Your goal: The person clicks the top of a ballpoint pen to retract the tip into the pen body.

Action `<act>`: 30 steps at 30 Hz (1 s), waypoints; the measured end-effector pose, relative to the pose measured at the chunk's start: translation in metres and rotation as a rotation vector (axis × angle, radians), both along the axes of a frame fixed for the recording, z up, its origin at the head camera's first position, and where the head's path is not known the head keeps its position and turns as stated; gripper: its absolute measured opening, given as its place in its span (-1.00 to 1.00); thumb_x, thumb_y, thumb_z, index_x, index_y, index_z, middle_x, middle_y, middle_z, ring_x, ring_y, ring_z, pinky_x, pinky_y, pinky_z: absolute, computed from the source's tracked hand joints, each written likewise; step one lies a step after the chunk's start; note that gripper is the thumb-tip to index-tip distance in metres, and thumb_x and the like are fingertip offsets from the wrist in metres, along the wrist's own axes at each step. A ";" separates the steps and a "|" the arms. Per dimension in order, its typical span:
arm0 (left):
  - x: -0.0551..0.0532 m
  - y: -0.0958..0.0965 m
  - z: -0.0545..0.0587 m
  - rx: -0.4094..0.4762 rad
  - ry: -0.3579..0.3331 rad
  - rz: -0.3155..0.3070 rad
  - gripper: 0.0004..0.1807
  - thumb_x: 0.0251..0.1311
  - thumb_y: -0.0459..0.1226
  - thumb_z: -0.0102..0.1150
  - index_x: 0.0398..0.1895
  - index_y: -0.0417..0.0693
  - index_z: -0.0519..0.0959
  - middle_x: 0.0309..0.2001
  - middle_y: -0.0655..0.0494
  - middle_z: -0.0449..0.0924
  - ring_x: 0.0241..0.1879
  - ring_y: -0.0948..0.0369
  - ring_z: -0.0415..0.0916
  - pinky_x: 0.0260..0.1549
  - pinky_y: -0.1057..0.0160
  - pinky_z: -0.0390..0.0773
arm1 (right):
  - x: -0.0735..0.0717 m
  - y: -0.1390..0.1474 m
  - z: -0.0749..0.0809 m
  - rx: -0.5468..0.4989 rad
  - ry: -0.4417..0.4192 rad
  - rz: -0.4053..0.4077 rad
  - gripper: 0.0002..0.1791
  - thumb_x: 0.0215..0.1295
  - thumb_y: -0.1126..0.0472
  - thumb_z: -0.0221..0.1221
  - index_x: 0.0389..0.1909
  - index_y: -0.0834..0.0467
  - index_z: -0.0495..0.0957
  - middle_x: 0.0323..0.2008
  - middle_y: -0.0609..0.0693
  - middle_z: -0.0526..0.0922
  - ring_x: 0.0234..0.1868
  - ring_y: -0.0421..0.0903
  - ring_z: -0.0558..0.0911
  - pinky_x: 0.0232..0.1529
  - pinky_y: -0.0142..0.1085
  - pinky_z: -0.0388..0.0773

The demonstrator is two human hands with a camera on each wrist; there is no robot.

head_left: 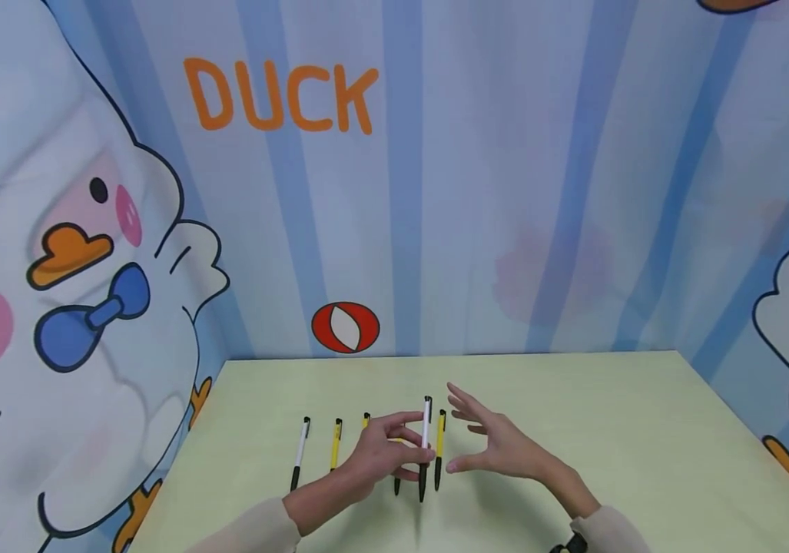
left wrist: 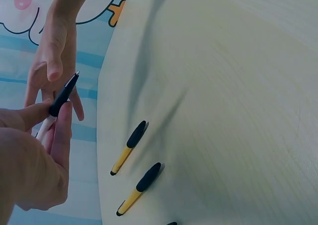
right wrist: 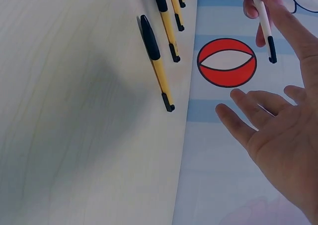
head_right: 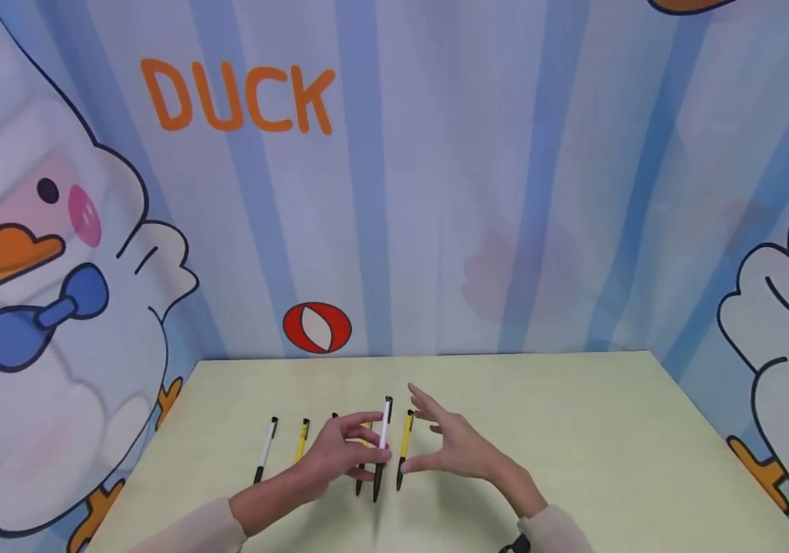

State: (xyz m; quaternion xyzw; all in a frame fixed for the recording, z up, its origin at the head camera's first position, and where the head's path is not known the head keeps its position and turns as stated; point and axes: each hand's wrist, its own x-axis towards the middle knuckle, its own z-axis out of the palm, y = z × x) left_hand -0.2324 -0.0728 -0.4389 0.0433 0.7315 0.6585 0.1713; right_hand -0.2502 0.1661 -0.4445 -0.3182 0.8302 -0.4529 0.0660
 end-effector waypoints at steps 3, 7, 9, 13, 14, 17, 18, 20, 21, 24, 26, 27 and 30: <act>0.002 0.000 -0.004 0.019 0.002 0.004 -0.28 0.11 -0.41 0.48 0.40 -0.04 0.49 -0.21 0.01 0.70 -0.29 0.20 0.76 -0.35 0.08 0.81 | 0.001 -0.004 -0.002 -0.010 -0.011 0.026 0.25 0.13 0.03 0.51 0.67 0.02 -0.15 0.55 0.34 0.18 0.47 0.36 0.36 0.35 0.28 0.44; 0.005 0.000 -0.008 0.056 0.015 0.004 -0.26 0.12 -0.42 0.46 0.43 -0.01 0.47 -0.19 0.00 0.72 -0.30 0.20 0.76 -0.34 0.08 0.81 | 0.000 -0.008 -0.004 -0.012 -0.018 0.059 0.28 0.13 0.05 0.51 0.67 -0.03 -0.20 0.55 0.34 0.16 0.48 0.36 0.33 0.36 0.29 0.42; 0.007 0.001 -0.010 0.065 0.011 0.001 -0.26 0.13 -0.41 0.46 0.42 0.02 0.48 -0.19 0.00 0.73 -0.30 0.20 0.77 -0.33 0.09 0.81 | -0.001 -0.010 -0.005 -0.006 -0.023 0.071 0.28 0.14 0.05 0.51 0.67 -0.03 -0.21 0.56 0.33 0.16 0.48 0.35 0.33 0.36 0.30 0.42; 0.010 0.002 -0.013 0.087 0.007 -0.010 -0.27 0.13 -0.40 0.47 0.41 0.05 0.50 -0.13 -0.11 0.73 -0.31 0.18 0.78 -0.32 0.10 0.81 | 0.000 -0.010 -0.008 0.006 -0.013 0.089 0.22 0.17 0.05 0.49 0.66 0.05 -0.15 0.57 0.29 0.17 0.48 0.36 0.34 0.34 0.32 0.44; 0.010 0.002 -0.014 0.097 0.005 -0.014 -0.28 0.13 -0.40 0.47 0.41 0.05 0.50 -0.11 -0.14 0.72 -0.31 0.18 0.78 -0.31 0.09 0.81 | 0.000 -0.011 -0.009 0.009 -0.006 0.090 0.20 0.18 0.04 0.48 0.66 0.06 -0.12 0.57 0.28 0.17 0.47 0.36 0.35 0.33 0.32 0.45; 0.011 0.004 -0.014 0.119 0.009 -0.022 -0.27 0.14 -0.42 0.45 0.42 0.03 0.49 -0.07 -0.19 0.71 -0.31 0.18 0.78 -0.30 0.09 0.81 | 0.000 -0.011 -0.010 0.012 0.019 0.088 0.15 0.18 0.03 0.48 0.64 0.11 -0.03 0.56 0.26 0.21 0.44 0.37 0.38 0.30 0.31 0.48; 0.011 0.004 -0.013 0.124 0.004 -0.023 -0.27 0.14 -0.43 0.44 0.43 0.03 0.48 -0.06 -0.19 0.70 -0.31 0.19 0.77 -0.30 0.09 0.81 | 0.000 -0.011 -0.010 0.011 0.020 0.088 0.14 0.18 0.03 0.48 0.64 0.12 -0.02 0.55 0.26 0.22 0.44 0.36 0.40 0.29 0.30 0.49; 0.010 0.006 -0.012 0.129 -0.011 -0.012 -0.27 0.14 -0.43 0.44 0.43 0.04 0.48 -0.08 -0.14 0.71 -0.32 0.21 0.77 -0.30 0.10 0.81 | 0.001 -0.013 -0.010 0.000 0.021 0.091 0.12 0.19 0.05 0.47 0.63 0.14 -0.01 0.54 0.27 0.24 0.43 0.35 0.41 0.29 0.27 0.51; 0.010 0.007 -0.012 0.131 -0.013 -0.002 -0.27 0.14 -0.43 0.44 0.42 0.05 0.49 -0.10 -0.12 0.71 -0.32 0.22 0.77 -0.31 0.11 0.81 | 0.000 -0.013 -0.010 -0.009 0.027 0.089 0.12 0.19 0.06 0.47 0.63 0.15 0.00 0.53 0.28 0.25 0.42 0.34 0.43 0.29 0.25 0.52; 0.006 0.010 -0.011 0.142 -0.016 0.032 -0.28 0.13 -0.43 0.46 0.40 0.06 0.51 -0.14 -0.05 0.72 -0.34 0.22 0.77 -0.35 0.14 0.81 | 0.000 -0.015 -0.008 -0.045 0.031 0.077 0.11 0.16 0.11 0.49 0.61 0.19 0.03 0.52 0.31 0.26 0.42 0.34 0.43 0.29 0.22 0.53; 0.004 0.012 -0.010 0.148 -0.013 0.050 -0.29 0.12 -0.43 0.46 0.38 0.06 0.53 -0.18 -0.01 0.72 -0.36 0.22 0.78 -0.37 0.16 0.80 | 0.000 -0.016 -0.006 -0.062 0.032 0.066 0.10 0.14 0.14 0.50 0.60 0.20 0.06 0.50 0.33 0.28 0.42 0.34 0.43 0.29 0.22 0.53; 0.003 0.013 -0.011 0.148 -0.009 0.052 -0.30 0.12 -0.43 0.46 0.38 0.04 0.53 -0.19 0.00 0.72 -0.37 0.21 0.78 -0.38 0.16 0.80 | 0.000 -0.015 -0.006 -0.064 0.031 0.059 0.09 0.13 0.14 0.50 0.60 0.20 0.08 0.51 0.32 0.28 0.42 0.34 0.43 0.29 0.23 0.52; 0.005 0.015 -0.012 0.147 -0.024 0.045 -0.30 0.12 -0.44 0.46 0.38 0.04 0.52 -0.20 0.01 0.73 -0.36 0.20 0.78 -0.38 0.16 0.80 | 0.002 -0.013 -0.007 -0.054 0.018 0.060 0.09 0.13 0.13 0.50 0.59 0.19 0.08 0.51 0.31 0.28 0.42 0.34 0.43 0.29 0.25 0.52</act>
